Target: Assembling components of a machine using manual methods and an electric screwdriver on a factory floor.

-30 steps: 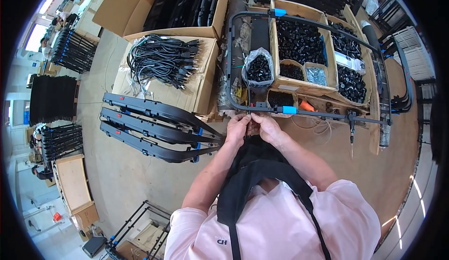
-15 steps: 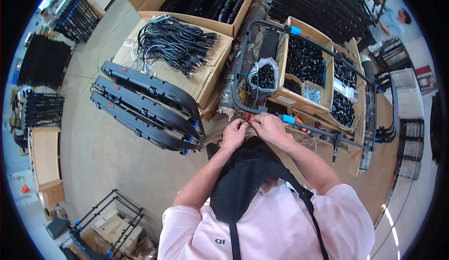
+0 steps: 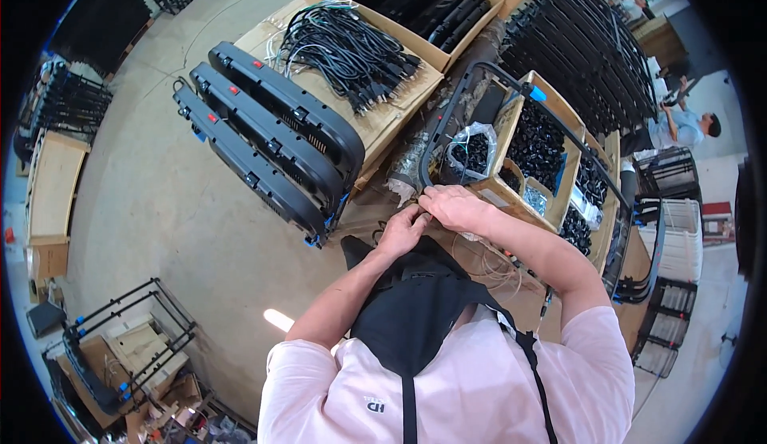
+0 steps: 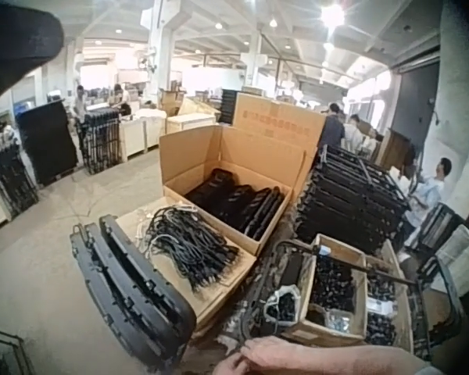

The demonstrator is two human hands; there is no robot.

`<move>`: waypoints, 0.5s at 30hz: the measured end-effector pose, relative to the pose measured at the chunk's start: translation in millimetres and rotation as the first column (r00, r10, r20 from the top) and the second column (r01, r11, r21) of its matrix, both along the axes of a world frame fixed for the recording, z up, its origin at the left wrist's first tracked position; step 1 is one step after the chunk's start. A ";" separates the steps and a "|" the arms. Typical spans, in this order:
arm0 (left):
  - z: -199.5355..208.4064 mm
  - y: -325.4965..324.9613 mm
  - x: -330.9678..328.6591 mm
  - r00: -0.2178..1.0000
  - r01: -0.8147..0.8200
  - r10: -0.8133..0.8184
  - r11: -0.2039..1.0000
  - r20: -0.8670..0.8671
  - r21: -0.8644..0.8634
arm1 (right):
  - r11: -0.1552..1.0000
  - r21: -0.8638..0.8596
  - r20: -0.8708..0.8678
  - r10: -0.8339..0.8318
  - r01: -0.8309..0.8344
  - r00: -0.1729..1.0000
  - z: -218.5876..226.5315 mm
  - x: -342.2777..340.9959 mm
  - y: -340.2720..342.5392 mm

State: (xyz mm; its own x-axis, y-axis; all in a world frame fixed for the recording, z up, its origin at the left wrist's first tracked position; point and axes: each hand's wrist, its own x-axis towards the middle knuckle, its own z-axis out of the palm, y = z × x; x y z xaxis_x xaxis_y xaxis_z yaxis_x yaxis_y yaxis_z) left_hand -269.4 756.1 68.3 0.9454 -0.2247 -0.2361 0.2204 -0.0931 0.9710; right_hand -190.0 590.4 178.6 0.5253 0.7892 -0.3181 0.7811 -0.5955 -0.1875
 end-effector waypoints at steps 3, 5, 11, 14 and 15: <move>3.2 3.7 1.7 1.000 0.020 -0.019 0.999 -0.023 0.047 | 0.995 0.064 -0.023 -0.070 0.071 0.997 8.8 -7.8 -5.6; 6.3 5.7 2.6 0.999 0.022 -0.020 0.999 -0.038 0.047 | 0.985 0.151 -0.034 -0.075 0.079 0.997 14.2 -8.4 -10.4; 10.7 11.5 7.0 0.993 0.084 -0.083 0.996 -0.085 0.013 | 0.939 0.202 -0.224 -0.231 0.277 0.947 16.2 0.7 -22.2; 11.1 13.6 8.3 0.980 0.091 -0.110 0.989 -0.168 -0.118 | 0.921 0.354 -0.149 -0.117 0.164 0.982 10.2 0.2 -24.3; 11.6 14.3 8.3 0.976 0.100 -0.119 0.989 -0.184 -0.110 | 0.910 0.386 -0.141 -0.106 0.153 0.984 8.1 0.3 -24.7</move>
State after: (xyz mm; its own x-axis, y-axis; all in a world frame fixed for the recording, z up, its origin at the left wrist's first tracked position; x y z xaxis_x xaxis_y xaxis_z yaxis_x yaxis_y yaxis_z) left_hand -261.1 770.3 79.9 0.8540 -0.3558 -0.3795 0.3949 -0.0315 0.9182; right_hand -189.7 565.7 186.7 0.6099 0.7902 -0.0590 0.6616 -0.5488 -0.5109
